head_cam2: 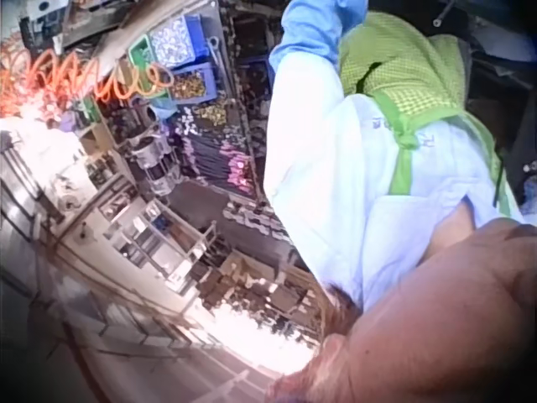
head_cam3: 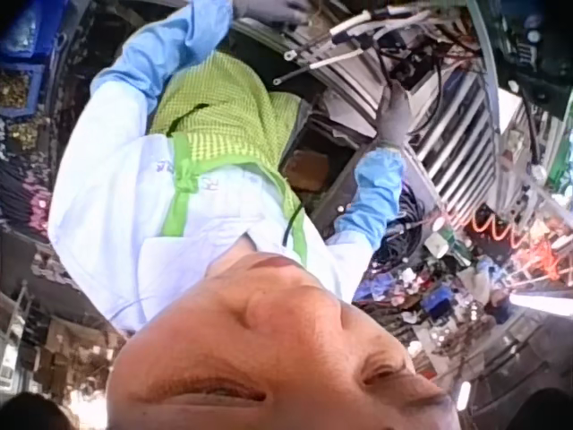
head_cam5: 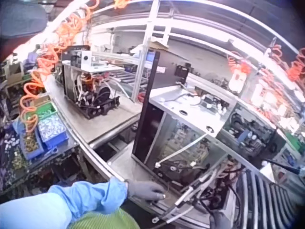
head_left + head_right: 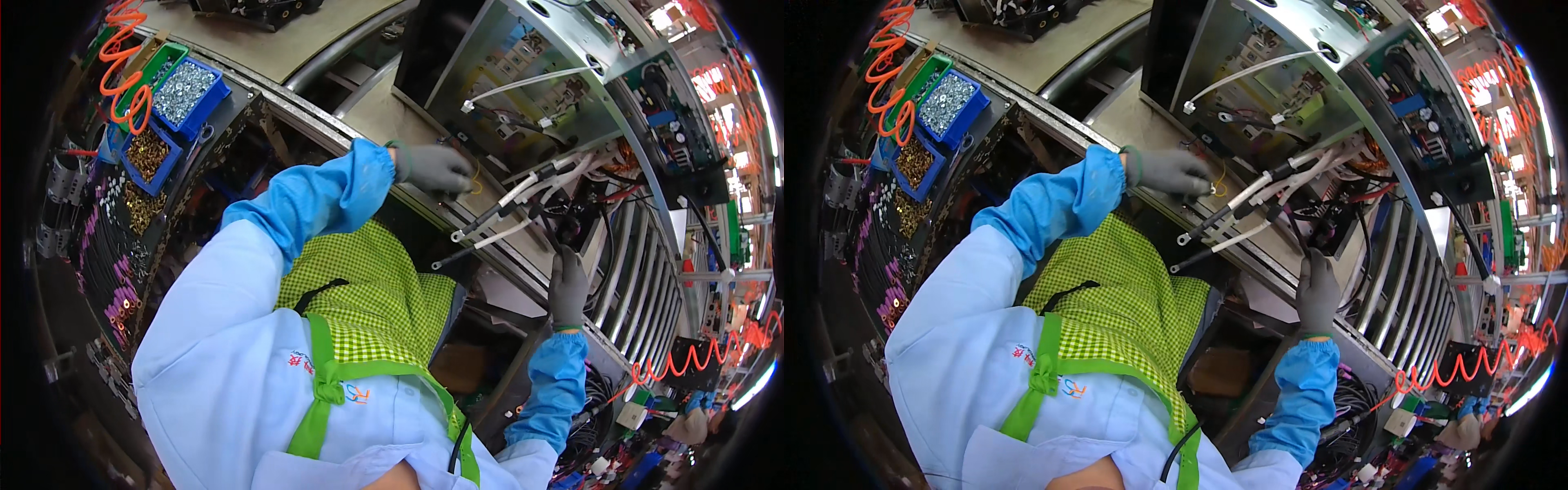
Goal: The person works on an electronic assembly, using a pneumatic tool to secure components inside a metal chassis. They handle various wires and connectors, organizing them within the unit while wearing protective gloves and an apron.
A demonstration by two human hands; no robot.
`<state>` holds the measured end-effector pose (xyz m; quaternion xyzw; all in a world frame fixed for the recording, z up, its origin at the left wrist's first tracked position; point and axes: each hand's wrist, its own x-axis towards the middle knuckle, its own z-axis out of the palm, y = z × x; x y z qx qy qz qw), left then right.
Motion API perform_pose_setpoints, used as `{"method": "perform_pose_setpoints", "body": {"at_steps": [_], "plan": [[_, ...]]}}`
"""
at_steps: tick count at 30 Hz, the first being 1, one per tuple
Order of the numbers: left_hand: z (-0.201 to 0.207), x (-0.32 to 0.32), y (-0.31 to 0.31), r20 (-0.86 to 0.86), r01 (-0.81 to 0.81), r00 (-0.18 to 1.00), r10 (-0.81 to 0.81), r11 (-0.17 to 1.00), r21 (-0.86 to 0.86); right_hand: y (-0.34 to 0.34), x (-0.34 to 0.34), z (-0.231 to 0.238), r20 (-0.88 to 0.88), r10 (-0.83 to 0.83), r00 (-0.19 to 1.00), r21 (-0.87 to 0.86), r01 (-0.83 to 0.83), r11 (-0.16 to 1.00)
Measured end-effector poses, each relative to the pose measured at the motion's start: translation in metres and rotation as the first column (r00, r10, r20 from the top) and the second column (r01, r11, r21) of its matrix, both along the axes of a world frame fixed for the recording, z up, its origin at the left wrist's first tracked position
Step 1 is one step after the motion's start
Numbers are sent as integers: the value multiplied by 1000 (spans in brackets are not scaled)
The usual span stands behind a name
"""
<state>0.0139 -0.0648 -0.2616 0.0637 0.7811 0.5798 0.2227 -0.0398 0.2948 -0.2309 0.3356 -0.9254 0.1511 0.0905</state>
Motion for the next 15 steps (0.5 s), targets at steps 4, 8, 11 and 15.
{"method": "perform_pose_setpoints", "body": {"at_steps": [4,8,11,15], "plan": [[-17,-36,10,-710,-398,677,194,908,-131,-20,-23,-23,-16,183,983,-114,-184,976],[1,-57,35,-522,-391,850,72,749,-534,-28,-33,-34,18,164,986,-72,-162,984],[-5,-75,43,-487,-363,873,14,685,-632,-39,-42,-27,73,141,987,-106,-133,985],[-24,-90,46,-554,-358,832,-29,735,-575,-60,-52,-29,87,52,995,-24,-50,998]]}}
